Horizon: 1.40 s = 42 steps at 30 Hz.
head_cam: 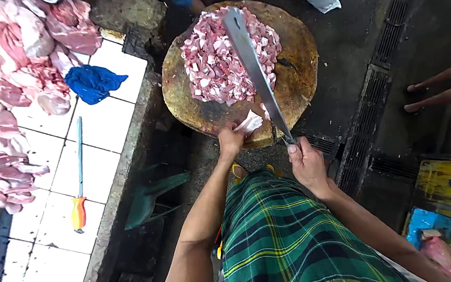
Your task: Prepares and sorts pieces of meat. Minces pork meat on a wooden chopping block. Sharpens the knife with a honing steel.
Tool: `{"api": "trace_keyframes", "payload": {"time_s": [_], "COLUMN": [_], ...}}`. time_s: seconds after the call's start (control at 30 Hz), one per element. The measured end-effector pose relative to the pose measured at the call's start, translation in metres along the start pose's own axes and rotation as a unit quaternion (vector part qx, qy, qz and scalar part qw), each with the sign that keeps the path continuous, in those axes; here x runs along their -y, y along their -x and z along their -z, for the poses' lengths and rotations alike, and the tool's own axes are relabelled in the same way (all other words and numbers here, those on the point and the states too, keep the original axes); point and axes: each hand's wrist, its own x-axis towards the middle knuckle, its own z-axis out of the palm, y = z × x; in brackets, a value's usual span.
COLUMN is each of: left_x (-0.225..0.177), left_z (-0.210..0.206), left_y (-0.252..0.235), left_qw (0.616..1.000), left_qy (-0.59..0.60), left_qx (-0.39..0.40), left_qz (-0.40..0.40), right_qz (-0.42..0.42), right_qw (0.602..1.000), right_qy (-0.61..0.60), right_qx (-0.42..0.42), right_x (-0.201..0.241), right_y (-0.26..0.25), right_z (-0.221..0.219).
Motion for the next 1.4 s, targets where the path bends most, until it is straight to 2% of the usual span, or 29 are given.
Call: {"api": "trace_keyframes", "payload": {"time_s": [0.07, 0.13, 0.2, 0.3, 0.37, 0.47, 0.53, 0.6, 0.63, 0.7, 0.77, 0.83, 0.9, 0.97, 1.0, 1.1, 1.2, 1.27, 1.4], "left_x": [0.004, 0.011, 0.023, 0.046, 0.056, 0.066, 0.070, 0.072, 0.071, 0.071, 0.073, 0.073, 0.074, 0.074, 0.076, 0.076, 0.081, 0.080, 0.081], "left_z": [-0.004, -0.007, -0.011, -0.008, -0.011, -0.018, -0.022, -0.023, -0.023, -0.019, -0.017, -0.016, -0.018, -0.020, -0.020, -0.020, -0.014, -0.013, -0.021], "left_y": [0.001, 0.000, -0.003, -0.002, -0.003, -0.006, -0.010, -0.010, -0.010, -0.010, -0.005, -0.006, -0.007, -0.012, -0.014, -0.016, -0.012, -0.010, -0.010], "left_qw": [0.999, 0.996, 0.988, 0.971, 0.954, 0.939, 0.937, 0.939, 0.941, 0.944, 0.943, 0.935, 0.930, 0.930, 0.933, 0.930, 0.934, 0.933, 0.910], "left_qy": [-0.022, -0.053, -0.074, -0.075, -0.084, -0.097, -0.106, -0.113, -0.114, -0.102, -0.080, -0.070, -0.078, -0.098, -0.114, -0.148, -0.124, -0.089, -0.091], "left_qx": [-0.026, -0.051, -0.084, -0.126, -0.160, -0.174, -0.170, -0.164, -0.163, -0.164, -0.168, -0.183, -0.186, -0.176, -0.165, -0.159, -0.154, -0.173, -0.213], "left_qz": [-0.011, -0.049, -0.104, -0.188, -0.237, -0.281, -0.288, -0.279, -0.274, -0.268, -0.276, -0.295, -0.307, -0.306, -0.300, -0.297, -0.297, -0.303, -0.343], "right_qz": [-0.028, -0.134, -0.192, -0.184, -0.119, -0.018, -0.026, -0.117, -0.163, -0.203, -0.186, -0.118, -0.038, 0.001, -0.011, -0.145, -0.194, -0.165, -0.022], "right_qw": [0.998, 0.971, 0.951, 0.966, 0.987, 0.999, 0.997, 0.976, 0.962, 0.951, 0.964, 0.986, 0.998, 0.999, 0.997, 0.960, 0.952, 0.970, 0.998], "right_qy": [0.027, 0.076, 0.089, 0.057, 0.025, 0.009, 0.044, 0.085, 0.092, 0.097, 0.083, 0.056, 0.028, 0.024, 0.040, 0.116, 0.114, 0.086, 0.015], "right_qx": [0.052, 0.183, 0.225, 0.171, 0.104, 0.036, 0.064, 0.163, 0.201, 0.214, 0.171, 0.101, 0.042, 0.038, 0.070, 0.208, 0.206, 0.154, 0.062], "right_x": [-0.016, -0.034, -0.039, -0.020, -0.006, 0.003, -0.010, -0.029, -0.033, -0.028, -0.013, 0.001, 0.011, 0.004, -0.007, -0.033, -0.019, -0.005, 0.003], "right_y": [-0.002, -0.009, -0.014, -0.010, -0.008, -0.009, -0.010, -0.013, -0.017, -0.025, -0.021, -0.017, -0.012, -0.012, -0.011, -0.015, -0.016, -0.015, -0.008], "right_z": [-0.016, -0.023, -0.014, 0.009, 0.016, 0.002, -0.017, -0.030, -0.027, -0.011, 0.006, 0.013, 0.007, -0.009, -0.019, -0.029, -0.009, 0.002, -0.011]}}
